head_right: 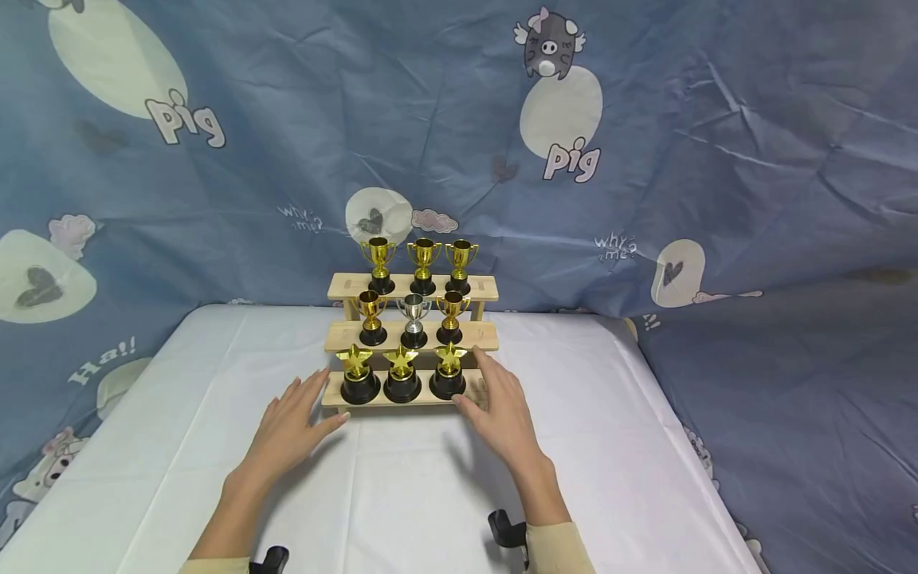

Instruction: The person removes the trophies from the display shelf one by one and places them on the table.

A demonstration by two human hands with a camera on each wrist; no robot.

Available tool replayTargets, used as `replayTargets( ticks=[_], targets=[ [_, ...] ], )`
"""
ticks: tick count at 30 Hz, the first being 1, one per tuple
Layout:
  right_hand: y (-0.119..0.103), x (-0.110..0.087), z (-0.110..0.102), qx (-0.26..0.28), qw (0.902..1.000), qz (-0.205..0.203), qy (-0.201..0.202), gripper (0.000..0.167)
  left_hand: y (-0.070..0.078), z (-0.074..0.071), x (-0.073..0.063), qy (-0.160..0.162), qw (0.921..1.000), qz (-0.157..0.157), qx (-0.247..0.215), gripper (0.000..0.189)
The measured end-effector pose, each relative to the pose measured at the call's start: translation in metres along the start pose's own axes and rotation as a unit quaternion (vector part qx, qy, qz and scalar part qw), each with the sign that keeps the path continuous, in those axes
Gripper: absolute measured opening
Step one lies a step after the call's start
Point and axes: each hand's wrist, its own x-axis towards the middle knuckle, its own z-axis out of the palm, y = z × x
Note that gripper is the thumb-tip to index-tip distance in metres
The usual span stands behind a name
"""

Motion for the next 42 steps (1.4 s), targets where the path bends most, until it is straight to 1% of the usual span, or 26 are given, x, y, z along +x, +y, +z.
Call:
replayTargets(
  ticks=[10, 17, 26, 34, 38, 42],
  targets=[
    [0.001, 0.009, 0.001, 0.043, 0.9987, 0.021, -0.02, 0.081, -0.003, 0.001, 0.005, -0.007, 0.9997, -0.002, -0.024, 0.092],
    [0.0, 0.02, 0.001, 0.094, 0.9949, 0.027, -0.024, 0.079, -0.003, 0.004, 0.008, -0.016, 0.9992, -0.009, -0.034, 0.095],
    [0.0, 0.029, 0.003, 0.098, 0.9939, 0.044, -0.024, 0.076, -0.001, 0.003, 0.013, -0.029, 0.9981, -0.022, -0.051, 0.093],
    [-0.004, 0.036, 0.006, 0.103, 0.9929, 0.052, -0.029, 0.074, -0.004, 0.004, 0.017, -0.017, 0.9985, -0.017, -0.049, 0.085],
    [-0.005, 0.039, 0.008, 0.104, 0.9924, 0.055, -0.036, 0.069, -0.005, 0.004, 0.019, -0.02, 0.9982, -0.026, -0.051, 0.083],
    [-0.005, 0.04, 0.01, 0.101, 0.9926, 0.055, -0.039, 0.064, -0.006, 0.004, 0.019, -0.036, 0.9967, -0.042, -0.059, 0.084]
  ],
)
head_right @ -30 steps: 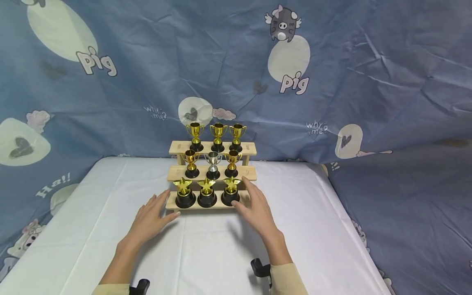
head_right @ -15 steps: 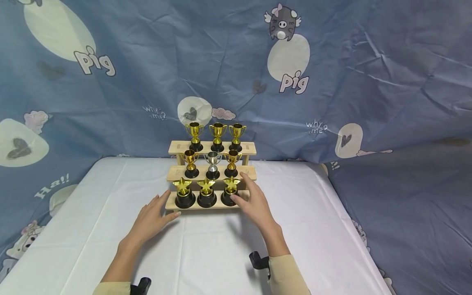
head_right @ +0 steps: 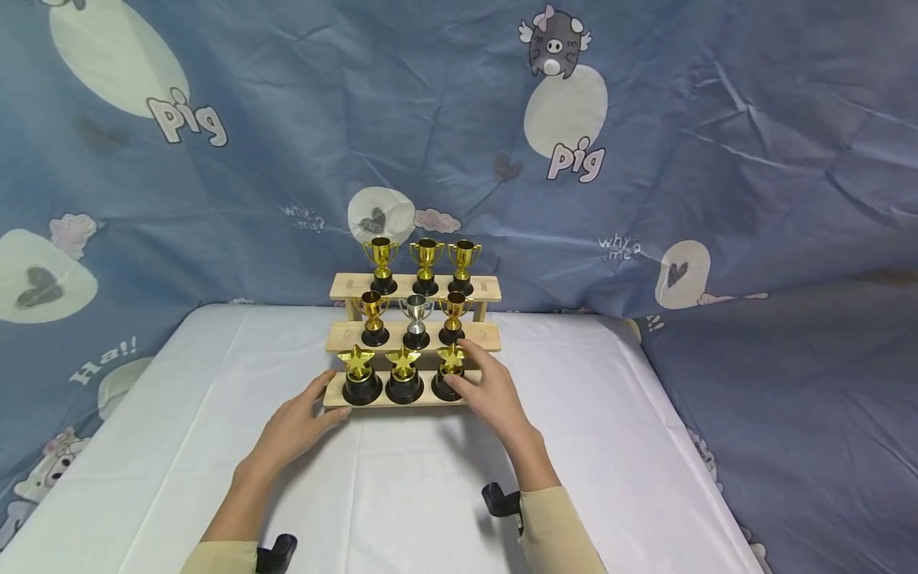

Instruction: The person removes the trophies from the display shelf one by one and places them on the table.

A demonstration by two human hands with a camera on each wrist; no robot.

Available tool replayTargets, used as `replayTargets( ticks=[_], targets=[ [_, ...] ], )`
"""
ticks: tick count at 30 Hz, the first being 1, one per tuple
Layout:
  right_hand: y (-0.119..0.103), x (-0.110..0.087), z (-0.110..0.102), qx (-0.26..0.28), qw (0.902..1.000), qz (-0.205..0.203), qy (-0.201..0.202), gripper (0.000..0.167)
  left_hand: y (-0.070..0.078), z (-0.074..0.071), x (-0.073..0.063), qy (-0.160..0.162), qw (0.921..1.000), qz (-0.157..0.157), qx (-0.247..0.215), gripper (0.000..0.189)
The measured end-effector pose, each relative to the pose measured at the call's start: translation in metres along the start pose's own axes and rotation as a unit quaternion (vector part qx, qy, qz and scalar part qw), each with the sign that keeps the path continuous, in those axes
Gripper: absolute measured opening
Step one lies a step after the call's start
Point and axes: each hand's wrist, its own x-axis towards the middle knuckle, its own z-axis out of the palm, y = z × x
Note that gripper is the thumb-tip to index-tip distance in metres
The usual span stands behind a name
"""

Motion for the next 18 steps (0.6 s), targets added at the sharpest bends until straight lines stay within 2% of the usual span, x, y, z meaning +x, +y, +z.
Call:
replayTargets(
  ticks=[5, 18],
  targets=[
    [0.0005, 0.0002, 0.0012, 0.001, 0.9999, -0.012, 0.009, 0.058, -0.0016, 0.0015, 0.0007, -0.019, 0.9996, -0.019, -0.01, 0.085],
    [-0.0004, 0.0068, 0.0005, -0.007, 0.9982, -0.044, 0.04, 0.038, -0.0006, 0.002, 0.001, -0.016, 0.9995, -0.017, -0.023, 0.084]
  ],
)
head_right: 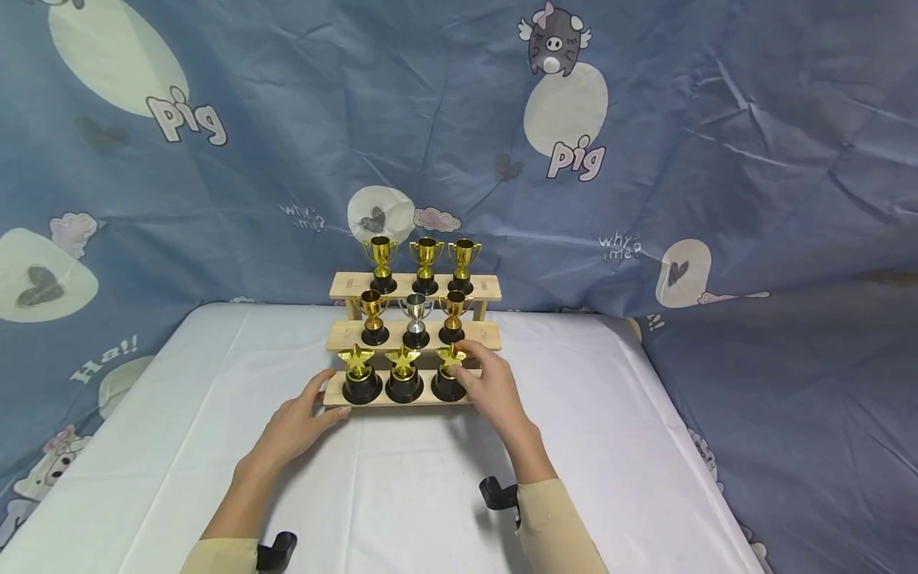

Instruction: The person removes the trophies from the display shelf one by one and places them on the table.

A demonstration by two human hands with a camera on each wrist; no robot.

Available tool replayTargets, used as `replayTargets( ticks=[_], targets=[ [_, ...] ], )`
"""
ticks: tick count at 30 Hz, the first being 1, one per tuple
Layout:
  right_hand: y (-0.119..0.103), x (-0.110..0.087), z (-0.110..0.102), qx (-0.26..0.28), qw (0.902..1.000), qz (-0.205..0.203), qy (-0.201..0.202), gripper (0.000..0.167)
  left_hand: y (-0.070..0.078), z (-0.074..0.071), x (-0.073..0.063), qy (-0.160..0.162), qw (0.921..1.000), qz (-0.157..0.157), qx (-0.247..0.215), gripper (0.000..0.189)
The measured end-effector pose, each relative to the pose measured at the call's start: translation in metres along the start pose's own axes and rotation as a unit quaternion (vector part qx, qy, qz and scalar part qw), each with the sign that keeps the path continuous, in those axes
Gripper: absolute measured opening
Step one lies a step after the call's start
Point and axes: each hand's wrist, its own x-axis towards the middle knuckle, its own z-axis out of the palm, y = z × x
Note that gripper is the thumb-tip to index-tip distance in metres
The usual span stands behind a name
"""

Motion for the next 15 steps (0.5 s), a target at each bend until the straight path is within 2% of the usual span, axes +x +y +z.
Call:
replayTargets(
  ticks=[6, 15],
  targets=[
    [0.0, 0.0011, 0.0006, 0.007, 0.9998, 0.0, 0.018, 0.027, 0.0008, 0.0013, 0.0003, -0.003, 1.0, -0.003, 0.002, 0.084],
    [-0.001, 0.0002, -0.0055, 0.023, 0.999, -0.007, 0.037, 0.026, 0.0011, -0.0009, -0.0013, -0.007, 0.9999, -0.005, 0.007, 0.084]
  ],
)
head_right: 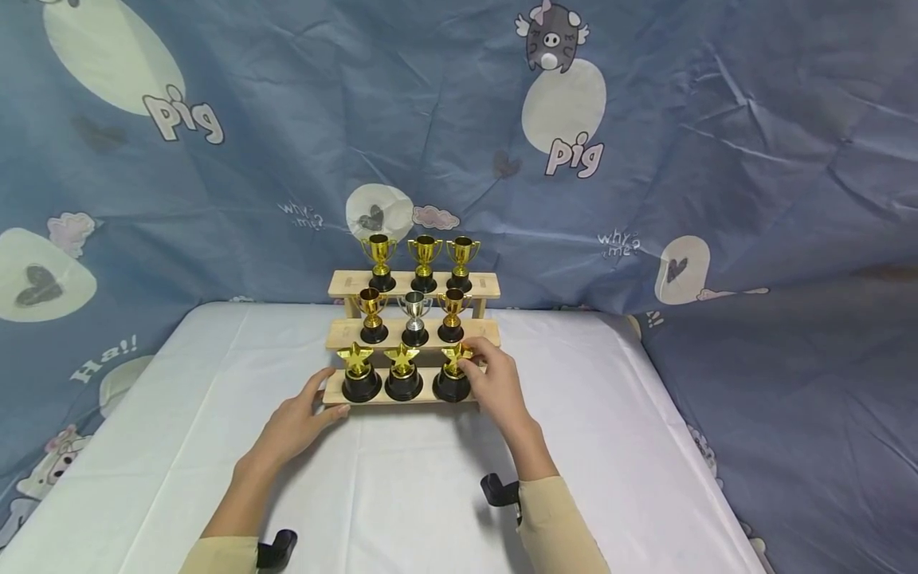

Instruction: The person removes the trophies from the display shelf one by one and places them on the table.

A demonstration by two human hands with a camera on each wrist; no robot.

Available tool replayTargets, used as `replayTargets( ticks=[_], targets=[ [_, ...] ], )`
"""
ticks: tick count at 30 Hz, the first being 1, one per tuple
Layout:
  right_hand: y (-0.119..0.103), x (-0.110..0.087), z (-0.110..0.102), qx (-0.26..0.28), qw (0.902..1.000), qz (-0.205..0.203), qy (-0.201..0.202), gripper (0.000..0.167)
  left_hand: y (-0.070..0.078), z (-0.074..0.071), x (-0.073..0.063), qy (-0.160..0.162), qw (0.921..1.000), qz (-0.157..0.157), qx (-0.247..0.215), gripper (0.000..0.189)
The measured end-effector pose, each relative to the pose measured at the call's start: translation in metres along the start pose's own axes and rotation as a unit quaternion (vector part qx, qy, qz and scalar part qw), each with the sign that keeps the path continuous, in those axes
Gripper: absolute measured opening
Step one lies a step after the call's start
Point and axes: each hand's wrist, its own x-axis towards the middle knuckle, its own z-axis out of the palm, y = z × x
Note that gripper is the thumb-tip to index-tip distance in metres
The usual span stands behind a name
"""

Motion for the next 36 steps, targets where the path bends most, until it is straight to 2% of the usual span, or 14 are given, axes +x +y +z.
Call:
replayTargets(
  ticks=[5, 14, 28, 36],
  targets=[
    [0.003, 0.002, -0.006, 0.0, 1.0, -0.006, 0.006, 0.026, 0.0, -0.002, 0.0, 0.0, 1.0, 0.003, -0.001, 0.084],
    [0.008, 0.001, -0.02, -0.006, 0.9998, 0.012, 0.017, 0.025, -0.001, -0.001, 0.002, -0.003, 1.0, -0.001, 0.005, 0.084],
    [0.021, 0.007, -0.043, -0.027, 0.9991, 0.019, 0.028, 0.023, -0.001, 0.001, 0.002, 0.002, 1.0, 0.005, -0.001, 0.084],
    [0.03, 0.013, -0.06, -0.034, 0.9978, 0.024, 0.052, 0.024, -0.002, 0.001, 0.003, 0.005, 1.0, 0.005, 0.0, 0.084]
  ],
)
